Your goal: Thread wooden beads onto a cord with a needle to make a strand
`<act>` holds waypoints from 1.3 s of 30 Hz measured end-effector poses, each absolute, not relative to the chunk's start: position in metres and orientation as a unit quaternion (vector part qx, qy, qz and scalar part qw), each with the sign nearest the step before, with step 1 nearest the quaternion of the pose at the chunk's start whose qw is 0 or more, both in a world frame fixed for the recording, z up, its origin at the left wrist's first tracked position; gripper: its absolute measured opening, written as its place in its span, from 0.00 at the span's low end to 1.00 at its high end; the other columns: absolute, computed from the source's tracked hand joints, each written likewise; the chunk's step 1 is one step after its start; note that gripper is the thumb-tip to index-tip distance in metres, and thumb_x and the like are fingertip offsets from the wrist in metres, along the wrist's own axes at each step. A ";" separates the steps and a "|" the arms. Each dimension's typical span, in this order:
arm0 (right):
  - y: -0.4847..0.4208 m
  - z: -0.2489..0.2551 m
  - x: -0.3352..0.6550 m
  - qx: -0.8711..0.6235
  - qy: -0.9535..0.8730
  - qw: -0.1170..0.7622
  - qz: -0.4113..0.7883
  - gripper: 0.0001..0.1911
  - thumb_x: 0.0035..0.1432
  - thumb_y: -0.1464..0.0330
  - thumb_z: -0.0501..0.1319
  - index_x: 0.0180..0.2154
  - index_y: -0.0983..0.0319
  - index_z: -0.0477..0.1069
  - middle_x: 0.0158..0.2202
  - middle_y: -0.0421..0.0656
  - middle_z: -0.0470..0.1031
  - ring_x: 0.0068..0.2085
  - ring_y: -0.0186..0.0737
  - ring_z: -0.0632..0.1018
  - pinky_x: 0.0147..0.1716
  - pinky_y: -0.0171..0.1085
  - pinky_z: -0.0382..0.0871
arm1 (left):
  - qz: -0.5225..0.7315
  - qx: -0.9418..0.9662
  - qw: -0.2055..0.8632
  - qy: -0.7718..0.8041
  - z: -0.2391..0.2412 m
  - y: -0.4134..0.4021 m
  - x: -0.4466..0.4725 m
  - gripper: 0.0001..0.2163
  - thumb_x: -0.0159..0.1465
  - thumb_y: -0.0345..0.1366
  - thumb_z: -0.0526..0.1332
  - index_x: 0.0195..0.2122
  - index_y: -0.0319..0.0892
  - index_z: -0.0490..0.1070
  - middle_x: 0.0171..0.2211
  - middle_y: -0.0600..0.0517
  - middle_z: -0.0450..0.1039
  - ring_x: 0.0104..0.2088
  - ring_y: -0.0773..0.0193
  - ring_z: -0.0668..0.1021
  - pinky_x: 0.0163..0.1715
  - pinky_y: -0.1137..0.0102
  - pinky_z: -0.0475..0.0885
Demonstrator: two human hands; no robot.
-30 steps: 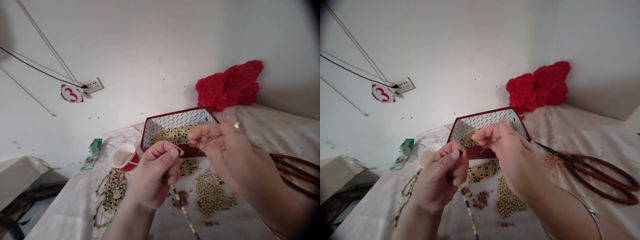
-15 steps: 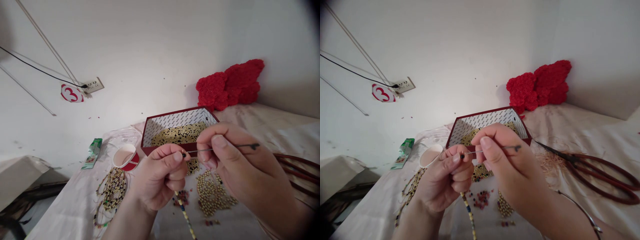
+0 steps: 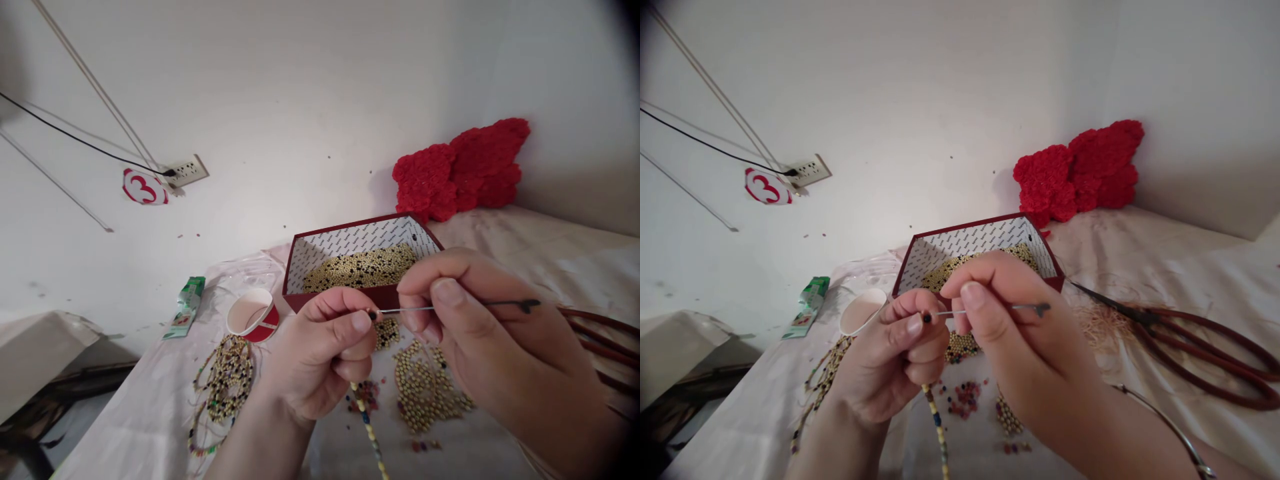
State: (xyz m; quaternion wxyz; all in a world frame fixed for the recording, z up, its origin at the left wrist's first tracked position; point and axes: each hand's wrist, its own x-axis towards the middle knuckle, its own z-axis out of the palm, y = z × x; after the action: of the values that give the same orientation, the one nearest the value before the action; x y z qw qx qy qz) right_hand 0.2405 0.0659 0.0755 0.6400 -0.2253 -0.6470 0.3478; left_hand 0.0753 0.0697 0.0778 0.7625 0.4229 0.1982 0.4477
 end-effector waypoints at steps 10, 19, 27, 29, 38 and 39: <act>0.067 0.075 0.240 -0.229 -0.659 0.636 0.329 0.11 0.69 0.68 0.51 0.35 0.57 0.69 0.26 0.36 0.67 0.28 0.30 0.69 0.23 0.29 0.64 | 0.445 0.417 0.766 0.203 0.078 0.070 0.075 0.04 0.60 0.35 0.66 0.33 0.41 0.76 0.18 0.61 0.45 0.18 0.76 0.48 0.15 0.82 0.47; 0.064 0.078 0.240 -0.254 -0.692 0.632 0.240 0.10 0.66 0.72 0.51 0.35 0.58 0.69 0.27 0.35 0.69 0.25 0.27 0.68 0.22 0.27 0.64 | 0.433 0.407 0.778 0.205 0.077 0.069 0.076 0.06 0.61 0.35 0.66 0.30 0.39 0.72 0.18 0.61 0.46 0.18 0.76 0.48 0.14 0.82 0.47; 0.063 0.077 0.241 -0.269 -0.703 0.625 0.204 0.09 0.66 0.72 0.52 0.37 0.56 0.69 0.27 0.35 0.69 0.27 0.29 0.69 0.24 0.29 0.65 | 0.440 0.390 0.782 0.205 0.079 0.069 0.078 0.07 0.58 0.34 0.68 0.33 0.39 0.71 0.18 0.63 0.46 0.17 0.77 0.47 0.14 0.82 0.46; 0.061 0.077 0.241 -0.271 -0.706 0.622 0.201 0.09 0.66 0.71 0.53 0.38 0.54 0.69 0.28 0.35 0.69 0.28 0.30 0.69 0.26 0.30 0.66 | 0.443 0.388 0.781 0.206 0.080 0.069 0.079 0.08 0.58 0.34 0.69 0.33 0.39 0.71 0.18 0.63 0.46 0.17 0.77 0.47 0.14 0.82 0.45; 0.060 0.077 0.242 -0.234 -0.741 0.611 0.151 0.10 0.64 0.75 0.53 0.40 0.54 0.66 0.31 0.37 0.74 0.30 0.35 0.74 0.29 0.35 0.69 | 0.454 0.372 0.784 0.203 0.081 0.070 0.080 0.07 0.57 0.33 0.70 0.33 0.40 0.73 0.17 0.63 0.47 0.17 0.77 0.47 0.14 0.82 0.45; 0.061 0.077 0.242 -0.233 -0.739 0.614 0.150 0.10 0.64 0.75 0.53 0.40 0.53 0.66 0.31 0.37 0.74 0.30 0.35 0.74 0.29 0.36 0.70 | 0.454 0.372 0.784 0.201 0.081 0.070 0.080 0.07 0.57 0.33 0.70 0.33 0.40 0.73 0.17 0.63 0.47 0.17 0.77 0.47 0.14 0.82 0.45</act>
State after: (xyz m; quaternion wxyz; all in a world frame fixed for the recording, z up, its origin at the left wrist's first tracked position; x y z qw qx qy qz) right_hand 0.2419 0.0607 0.0769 0.6142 -0.2329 -0.7389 0.1502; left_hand 0.0799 0.0698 0.0809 0.7843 0.3722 0.2009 0.4539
